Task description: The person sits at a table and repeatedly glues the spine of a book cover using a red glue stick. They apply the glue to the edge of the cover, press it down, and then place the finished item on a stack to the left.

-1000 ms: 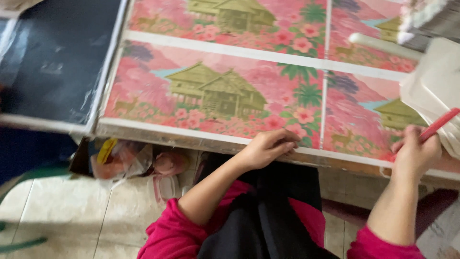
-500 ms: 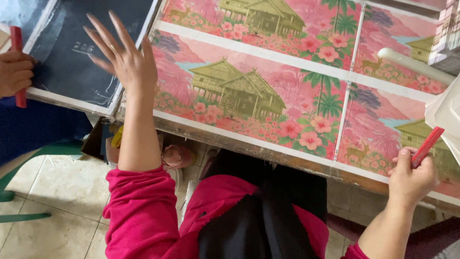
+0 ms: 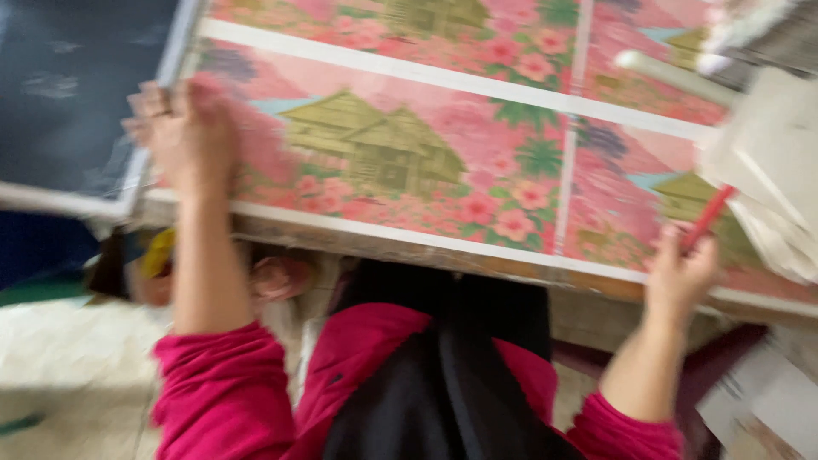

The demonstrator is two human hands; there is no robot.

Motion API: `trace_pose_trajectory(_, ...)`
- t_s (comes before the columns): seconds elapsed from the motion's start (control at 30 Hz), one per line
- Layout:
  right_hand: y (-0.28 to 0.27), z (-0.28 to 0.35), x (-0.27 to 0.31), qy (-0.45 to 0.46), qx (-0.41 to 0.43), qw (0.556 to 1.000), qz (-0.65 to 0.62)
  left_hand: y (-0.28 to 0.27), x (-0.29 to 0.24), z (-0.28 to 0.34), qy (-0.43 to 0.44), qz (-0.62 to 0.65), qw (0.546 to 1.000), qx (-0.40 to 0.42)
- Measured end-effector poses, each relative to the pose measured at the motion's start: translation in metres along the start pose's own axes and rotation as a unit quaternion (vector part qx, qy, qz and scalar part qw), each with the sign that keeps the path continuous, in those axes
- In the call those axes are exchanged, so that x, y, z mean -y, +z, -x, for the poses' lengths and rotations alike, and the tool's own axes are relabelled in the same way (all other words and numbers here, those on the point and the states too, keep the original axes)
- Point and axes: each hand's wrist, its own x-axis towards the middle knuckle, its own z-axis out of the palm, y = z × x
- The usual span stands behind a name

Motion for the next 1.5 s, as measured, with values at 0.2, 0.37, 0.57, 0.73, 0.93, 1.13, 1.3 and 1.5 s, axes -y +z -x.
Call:
trace_pose_trajectory(0.2, -0.001, 0.01, 0.063, -0.026, -0.019, 0.998, 0.05, -0.012, 0.004, 0.008, 0.049, 0.053, 0.997, -0.009)
trace_pose_trajectory(0.37, -0.004, 0.009, 0.064, -0.038, -0.016, 0.997, 0.058, -0.002, 0.012, 0.009, 0.068, 0.049, 0.996, -0.03)
trace_pose_trajectory(0.57, -0.004, 0.009, 0.062, -0.03, -0.008, 0.998, 0.046, 0.002, 0.014, 0.01, 0.063, 0.051, 0.995, -0.05)
trace_pose_trajectory(0.73, -0.004, 0.008, 0.059, -0.021, -0.018, 0.998, 0.058, -0.013, 0.003, 0.012, 0.064, 0.06, 0.995, -0.04)
trace_pose_trajectory(0.93, -0.007, 0.008, 0.056, -0.066, -0.009, 0.997, 0.049, -0.013, 0.001, 0.008, 0.06, 0.052, 0.996, -0.033)
trace_pose_trajectory(1.13, -0.008, 0.008, 0.06, -0.065, 0.008, 0.997, 0.047, -0.013, 0.003, 0.009, 0.02, 0.055, 0.998, -0.015)
trace_pose_trajectory(1.3, -0.008, 0.002, 0.059, -0.019, 0.028, 0.999, 0.004, -0.007, 0.007, 0.008, 0.034, 0.049, 0.997, -0.041)
trace_pose_trajectory(1.5, -0.008, 0.001, 0.06, -0.009, 0.021, 1.0, 0.0, -0.008, 0.006, 0.007, 0.038, 0.028, 0.997, -0.061)
